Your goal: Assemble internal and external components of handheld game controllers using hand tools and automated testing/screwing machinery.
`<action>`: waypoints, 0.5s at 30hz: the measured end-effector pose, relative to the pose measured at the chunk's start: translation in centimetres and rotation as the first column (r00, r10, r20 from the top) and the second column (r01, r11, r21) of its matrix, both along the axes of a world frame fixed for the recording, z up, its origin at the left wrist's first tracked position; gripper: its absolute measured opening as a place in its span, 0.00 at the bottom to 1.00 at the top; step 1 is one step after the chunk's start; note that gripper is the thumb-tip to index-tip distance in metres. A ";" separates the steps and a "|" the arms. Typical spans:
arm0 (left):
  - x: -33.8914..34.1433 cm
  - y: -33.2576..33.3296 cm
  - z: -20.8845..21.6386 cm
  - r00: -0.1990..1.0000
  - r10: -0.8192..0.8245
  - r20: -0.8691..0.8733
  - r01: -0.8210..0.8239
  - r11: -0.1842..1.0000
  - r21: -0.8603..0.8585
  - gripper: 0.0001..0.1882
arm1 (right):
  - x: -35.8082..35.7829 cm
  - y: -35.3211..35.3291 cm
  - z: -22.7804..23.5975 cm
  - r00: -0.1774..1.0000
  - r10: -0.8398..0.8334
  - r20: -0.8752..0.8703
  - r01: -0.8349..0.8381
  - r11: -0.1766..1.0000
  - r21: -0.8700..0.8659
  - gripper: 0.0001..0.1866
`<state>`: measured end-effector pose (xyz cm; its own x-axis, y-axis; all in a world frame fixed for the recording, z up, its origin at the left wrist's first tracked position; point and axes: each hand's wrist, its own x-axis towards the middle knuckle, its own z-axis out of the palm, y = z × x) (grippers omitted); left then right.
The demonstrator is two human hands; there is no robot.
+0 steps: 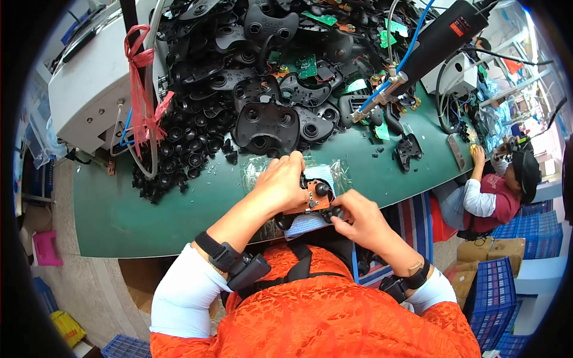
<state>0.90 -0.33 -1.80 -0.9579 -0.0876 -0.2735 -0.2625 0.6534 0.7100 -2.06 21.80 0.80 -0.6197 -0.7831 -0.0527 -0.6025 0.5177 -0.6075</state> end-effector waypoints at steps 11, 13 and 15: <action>-2.2 -0.5 4.1 0.885 -0.296 0.359 0.370 0.915 -0.159 0.33 | 0.4 -1.7 -0.1 0.980 0.105 -0.171 -0.146 0.957 -0.250 0.18; -1.5 -0.7 2.6 0.930 -0.224 0.291 0.281 0.944 -0.172 0.31 | 0.8 -2.0 0.1 0.998 -0.010 0.060 0.027 0.960 -0.278 0.16; -1.0 -0.8 1.6 0.964 -0.146 0.223 0.187 0.966 -0.176 0.29 | 0.9 -2.1 -0.1 0.994 -0.017 0.108 0.049 0.952 -0.301 0.16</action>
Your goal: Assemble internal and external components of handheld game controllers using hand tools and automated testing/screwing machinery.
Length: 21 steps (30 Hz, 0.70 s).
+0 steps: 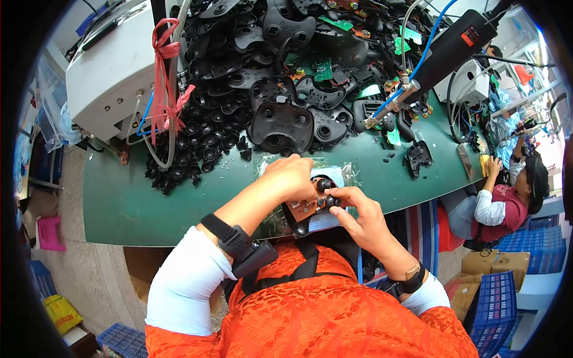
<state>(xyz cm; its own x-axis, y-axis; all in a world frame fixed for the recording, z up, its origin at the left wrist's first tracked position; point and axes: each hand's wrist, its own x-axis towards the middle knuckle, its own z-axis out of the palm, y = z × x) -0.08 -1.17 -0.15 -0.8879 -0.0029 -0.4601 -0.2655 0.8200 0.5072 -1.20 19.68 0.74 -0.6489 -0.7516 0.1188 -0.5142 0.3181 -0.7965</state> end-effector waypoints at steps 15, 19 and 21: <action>0.9 -1.5 -1.7 0.902 0.379 0.207 -0.432 0.792 0.431 0.28 | -0.3 -2.6 -0.6 0.988 0.139 -0.070 -0.138 0.990 0.016 0.13; 0.9 -2.3 -2.5 0.904 0.347 0.252 -0.428 0.759 0.491 0.28 | -1.5 -3.1 0.3 0.969 0.207 -0.133 -0.190 0.973 0.129 0.13; 0.9 -2.1 -2.5 0.907 0.344 0.245 -0.422 0.755 0.502 0.27 | -1.6 -3.1 0.7 0.961 0.237 -0.145 -0.215 0.965 0.151 0.13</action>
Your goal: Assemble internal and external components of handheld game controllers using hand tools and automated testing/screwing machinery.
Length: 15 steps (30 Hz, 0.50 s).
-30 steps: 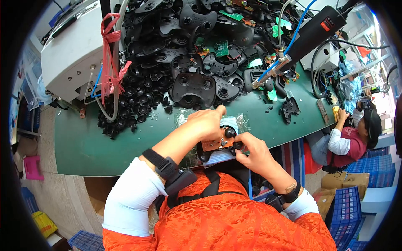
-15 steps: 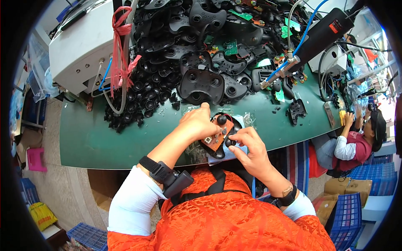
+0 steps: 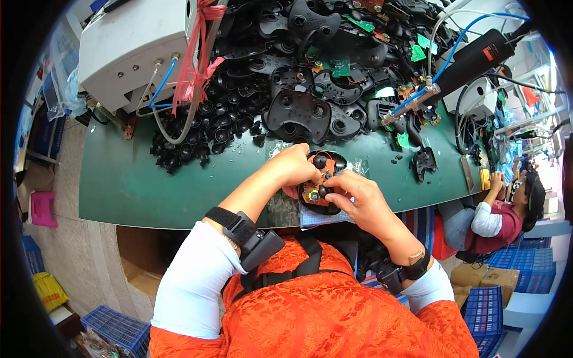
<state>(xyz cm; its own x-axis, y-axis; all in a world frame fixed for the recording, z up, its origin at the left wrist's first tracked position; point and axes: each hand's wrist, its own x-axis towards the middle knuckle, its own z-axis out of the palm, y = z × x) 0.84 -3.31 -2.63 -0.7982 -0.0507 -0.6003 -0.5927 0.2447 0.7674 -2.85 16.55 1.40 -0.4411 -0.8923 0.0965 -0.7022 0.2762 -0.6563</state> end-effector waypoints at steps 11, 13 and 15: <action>0.4 0.2 -0.6 0.997 -0.001 -0.082 -0.003 0.998 -0.057 0.24 | 0.5 -1.8 -0.5 0.938 0.239 -0.250 -0.206 0.967 0.151 0.09; 0.4 0.3 -0.5 0.997 0.002 -0.073 -0.006 0.999 -0.052 0.24 | 0.5 -2.0 -0.5 0.940 0.237 -0.247 -0.199 0.965 0.170 0.09; 0.4 0.2 -0.3 0.998 0.016 -0.053 -0.018 0.999 -0.044 0.25 | 0.5 -2.1 -0.4 0.941 0.234 -0.245 -0.191 0.963 0.188 0.10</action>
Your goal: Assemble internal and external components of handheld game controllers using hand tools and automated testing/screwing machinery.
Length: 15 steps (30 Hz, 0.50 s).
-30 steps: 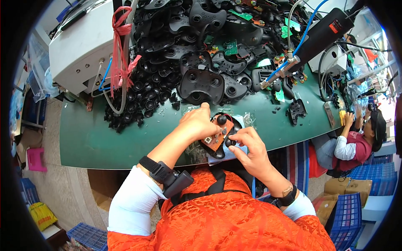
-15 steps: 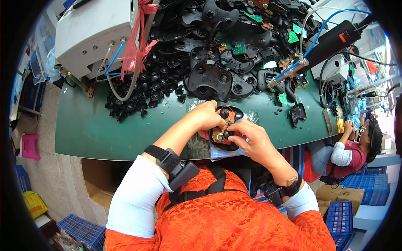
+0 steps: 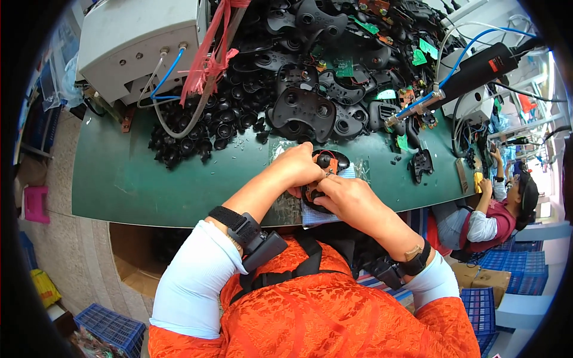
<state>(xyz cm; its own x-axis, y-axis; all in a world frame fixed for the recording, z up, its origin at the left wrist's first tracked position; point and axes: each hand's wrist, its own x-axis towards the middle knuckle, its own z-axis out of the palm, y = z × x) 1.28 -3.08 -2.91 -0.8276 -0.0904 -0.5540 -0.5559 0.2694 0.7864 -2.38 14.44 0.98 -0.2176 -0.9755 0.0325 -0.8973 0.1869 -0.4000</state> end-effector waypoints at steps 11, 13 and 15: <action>0.2 -0.2 0.5 1.000 0.004 0.031 -0.004 1.000 0.004 0.27 | 0.4 0.0 0.2 1.000 0.025 0.017 -0.026 0.999 0.035 0.13; 0.0 -0.2 0.5 0.999 -0.019 0.040 0.019 1.000 -0.005 0.27 | 0.4 0.0 0.0 1.000 0.005 0.021 -0.005 0.999 0.040 0.13; 0.1 0.0 0.4 1.000 -0.017 0.010 0.017 1.000 -0.011 0.26 | 0.5 -0.2 -0.1 1.000 -0.011 0.025 0.010 0.999 0.041 0.13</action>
<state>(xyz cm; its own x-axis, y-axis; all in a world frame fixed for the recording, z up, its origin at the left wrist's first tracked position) 1.40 -3.08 -2.54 -0.8237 -0.0827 -0.5610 -0.5587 0.2878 0.7778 -1.84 14.26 0.85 -0.2282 -0.9735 -0.0132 -0.8851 0.2131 -0.4139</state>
